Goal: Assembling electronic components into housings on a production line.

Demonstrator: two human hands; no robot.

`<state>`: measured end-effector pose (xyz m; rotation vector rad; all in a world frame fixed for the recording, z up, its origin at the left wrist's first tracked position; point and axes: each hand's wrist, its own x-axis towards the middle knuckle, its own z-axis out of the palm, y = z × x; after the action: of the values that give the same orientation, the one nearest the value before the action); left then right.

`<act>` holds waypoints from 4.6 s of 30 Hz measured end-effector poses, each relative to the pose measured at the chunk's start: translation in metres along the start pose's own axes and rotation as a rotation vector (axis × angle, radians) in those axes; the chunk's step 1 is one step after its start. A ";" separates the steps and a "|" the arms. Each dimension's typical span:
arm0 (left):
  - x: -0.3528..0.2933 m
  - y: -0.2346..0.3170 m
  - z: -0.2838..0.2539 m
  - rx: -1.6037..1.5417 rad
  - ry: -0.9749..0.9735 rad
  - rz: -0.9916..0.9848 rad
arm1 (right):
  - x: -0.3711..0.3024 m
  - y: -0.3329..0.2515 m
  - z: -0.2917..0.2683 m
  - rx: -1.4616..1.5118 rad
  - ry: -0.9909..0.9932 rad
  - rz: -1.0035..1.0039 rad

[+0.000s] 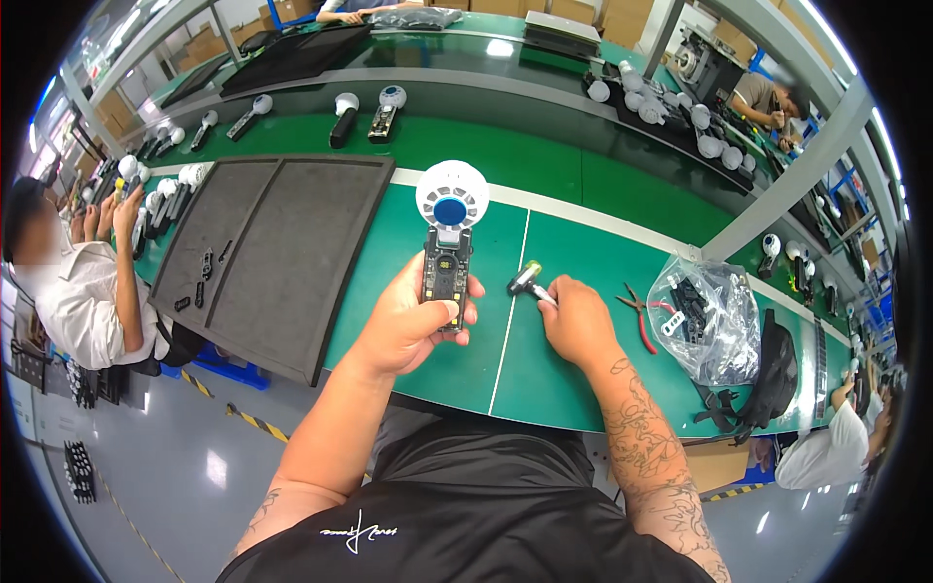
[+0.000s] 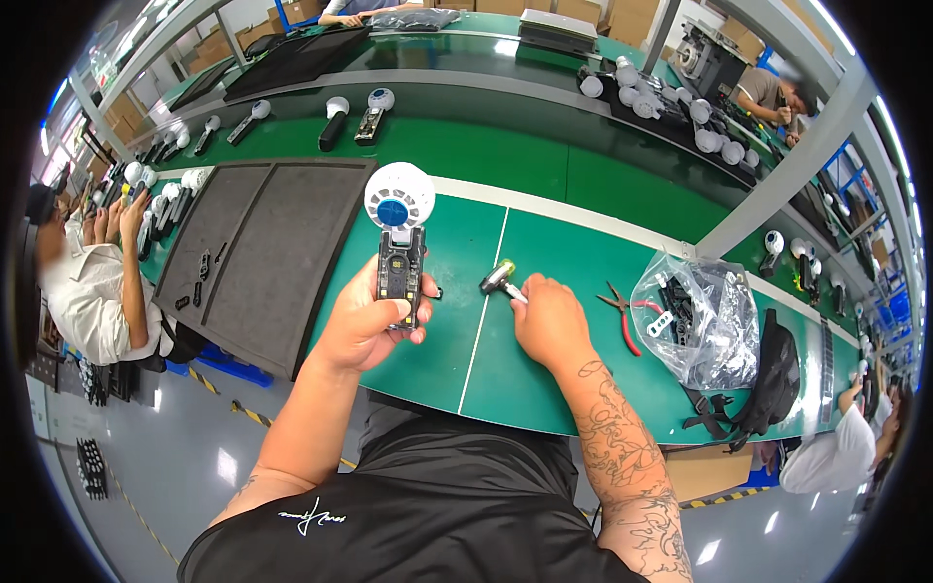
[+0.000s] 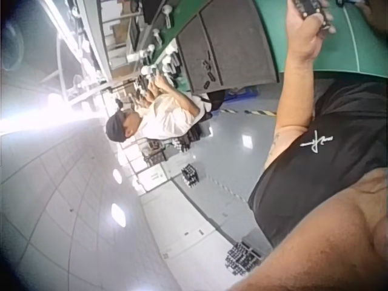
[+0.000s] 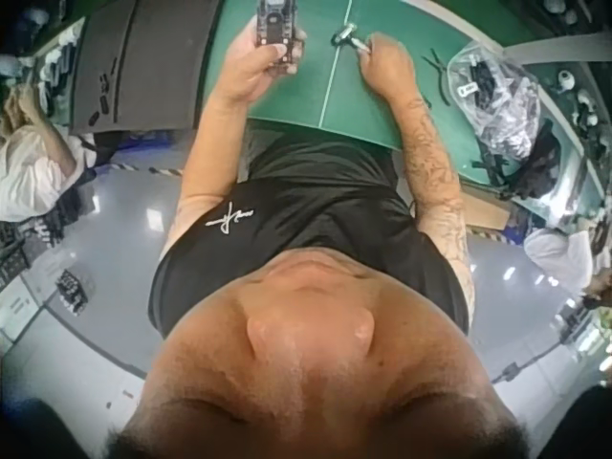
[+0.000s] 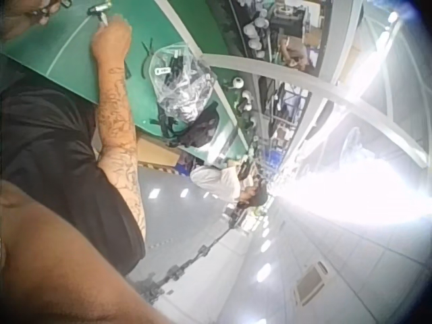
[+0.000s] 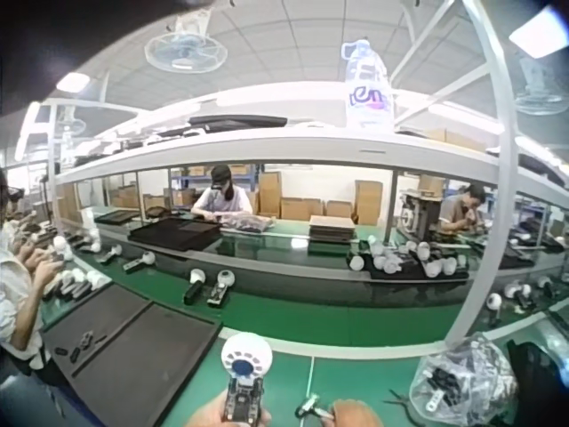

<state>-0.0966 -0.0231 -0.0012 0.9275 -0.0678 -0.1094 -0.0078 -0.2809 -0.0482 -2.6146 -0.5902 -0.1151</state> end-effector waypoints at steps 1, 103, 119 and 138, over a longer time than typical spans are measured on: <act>-0.003 0.002 0.000 0.018 0.016 -0.016 | -0.001 -0.008 -0.010 0.077 -0.009 0.026; 0.013 -0.025 0.002 -0.023 0.042 -0.108 | 0.012 -0.028 -0.037 -0.051 0.123 -0.161; 0.018 -0.012 -0.002 0.088 0.075 -0.098 | -0.007 -0.067 -0.055 0.225 0.247 -0.453; 0.008 -0.011 -0.003 0.037 0.187 -0.046 | 0.017 -0.080 -0.027 0.288 0.048 -0.262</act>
<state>-0.0887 -0.0280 -0.0122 0.9731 0.1247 -0.0639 -0.0259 -0.2215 0.0117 -2.2427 -0.8622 -0.1609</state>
